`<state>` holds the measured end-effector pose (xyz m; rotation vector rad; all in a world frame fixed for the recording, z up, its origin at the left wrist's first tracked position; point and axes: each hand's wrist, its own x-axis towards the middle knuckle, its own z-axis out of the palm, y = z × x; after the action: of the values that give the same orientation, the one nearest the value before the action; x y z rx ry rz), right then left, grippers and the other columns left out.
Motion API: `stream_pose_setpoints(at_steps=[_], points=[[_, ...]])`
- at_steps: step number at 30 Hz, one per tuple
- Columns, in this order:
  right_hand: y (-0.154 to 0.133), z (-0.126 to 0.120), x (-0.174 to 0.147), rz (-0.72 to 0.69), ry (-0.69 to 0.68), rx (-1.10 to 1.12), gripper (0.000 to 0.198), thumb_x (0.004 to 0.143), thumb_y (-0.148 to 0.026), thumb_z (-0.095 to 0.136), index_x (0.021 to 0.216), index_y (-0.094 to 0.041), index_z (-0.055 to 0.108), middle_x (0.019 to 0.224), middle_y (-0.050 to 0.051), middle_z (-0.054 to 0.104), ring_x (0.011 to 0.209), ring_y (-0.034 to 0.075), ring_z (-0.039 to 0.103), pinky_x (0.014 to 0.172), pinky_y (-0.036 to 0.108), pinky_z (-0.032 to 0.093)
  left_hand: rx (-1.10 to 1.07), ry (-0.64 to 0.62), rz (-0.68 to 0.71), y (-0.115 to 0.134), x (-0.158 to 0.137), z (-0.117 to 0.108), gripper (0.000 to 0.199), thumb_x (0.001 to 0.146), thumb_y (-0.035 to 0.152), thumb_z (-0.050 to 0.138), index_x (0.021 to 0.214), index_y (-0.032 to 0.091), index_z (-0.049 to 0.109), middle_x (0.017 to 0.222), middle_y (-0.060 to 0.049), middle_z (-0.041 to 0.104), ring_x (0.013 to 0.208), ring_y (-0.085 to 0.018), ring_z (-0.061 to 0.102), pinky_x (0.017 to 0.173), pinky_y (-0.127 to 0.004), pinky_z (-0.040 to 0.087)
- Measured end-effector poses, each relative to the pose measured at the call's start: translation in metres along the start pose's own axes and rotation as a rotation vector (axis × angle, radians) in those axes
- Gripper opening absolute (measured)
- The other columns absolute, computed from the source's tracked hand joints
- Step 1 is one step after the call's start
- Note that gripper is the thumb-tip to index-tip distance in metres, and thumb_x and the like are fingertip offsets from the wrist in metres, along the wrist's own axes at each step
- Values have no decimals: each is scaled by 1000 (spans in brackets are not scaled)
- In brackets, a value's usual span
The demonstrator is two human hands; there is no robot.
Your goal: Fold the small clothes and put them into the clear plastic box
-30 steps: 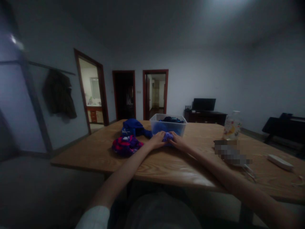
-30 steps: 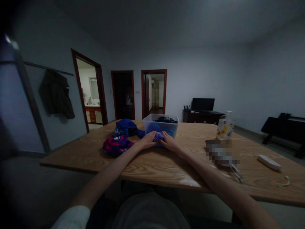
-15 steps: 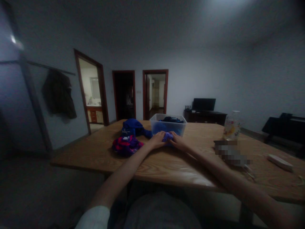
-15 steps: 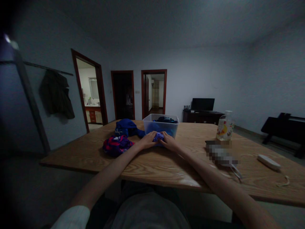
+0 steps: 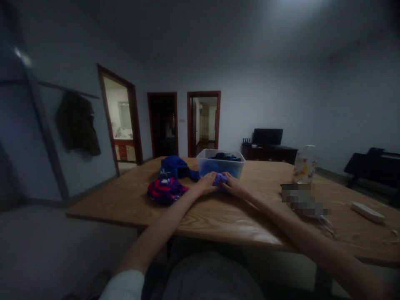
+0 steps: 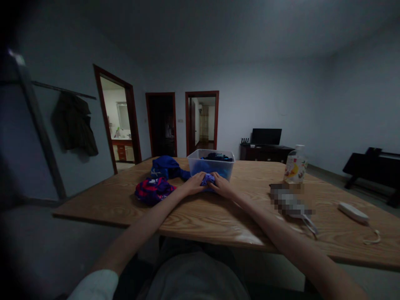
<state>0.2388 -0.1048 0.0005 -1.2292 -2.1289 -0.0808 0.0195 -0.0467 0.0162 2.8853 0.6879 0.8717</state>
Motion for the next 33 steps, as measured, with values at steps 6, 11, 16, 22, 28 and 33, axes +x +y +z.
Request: stream_pose_setpoints(at_steps=[6, 11, 16, 22, 28, 33], points=[[0, 0, 1, -2, 2, -23, 42, 104, -48, 45, 133, -18, 55, 129, 15, 61, 110, 27, 64, 105, 43, 49, -5, 10, 6, -2, 0, 1, 43, 94, 48, 62, 125, 18, 54, 127, -12, 60, 118, -27, 61, 106, -44, 50], [0, -1, 1, -6, -19, -24, 44, 105, -48, 43, 133, -17, 54, 129, 16, 61, 113, 28, 63, 106, 44, 49, -5, 9, 13, -3, 1, 2, 41, 94, 44, 64, 125, 18, 53, 126, -12, 60, 118, -28, 61, 105, -45, 51], [-3, -2, 0, -5, -16, -17, 43, 104, -47, 45, 134, -17, 55, 129, 16, 62, 113, 28, 64, 106, 44, 49, -29, 3, 8, -1, 0, 1, 42, 93, 42, 64, 126, 18, 53, 129, -12, 60, 120, -27, 60, 107, -45, 50], [-2, -2, 0, 3, -5, -10, 44, 103, -47, 46, 135, -18, 55, 129, 16, 62, 112, 28, 64, 106, 44, 49, -19, -1, -2, 2, -1, -1, 41, 93, 40, 64, 126, 19, 53, 129, -12, 60, 121, -28, 60, 108, -45, 49], [3, 0, 1, -13, -22, -47, 43, 104, -49, 44, 134, -19, 53, 129, 15, 62, 112, 27, 64, 106, 44, 49, -14, 6, 18, -1, 0, 2, 43, 94, 43, 63, 126, 17, 52, 128, -14, 60, 119, -28, 60, 106, -45, 50], [0, -2, 1, -25, -31, -47, 42, 105, -47, 44, 135, -20, 53, 131, 15, 60, 113, 27, 64, 107, 43, 49, -26, 6, 16, 0, -1, 0, 41, 93, 41, 64, 126, 19, 52, 129, -12, 60, 120, -28, 60, 106, -43, 50]])
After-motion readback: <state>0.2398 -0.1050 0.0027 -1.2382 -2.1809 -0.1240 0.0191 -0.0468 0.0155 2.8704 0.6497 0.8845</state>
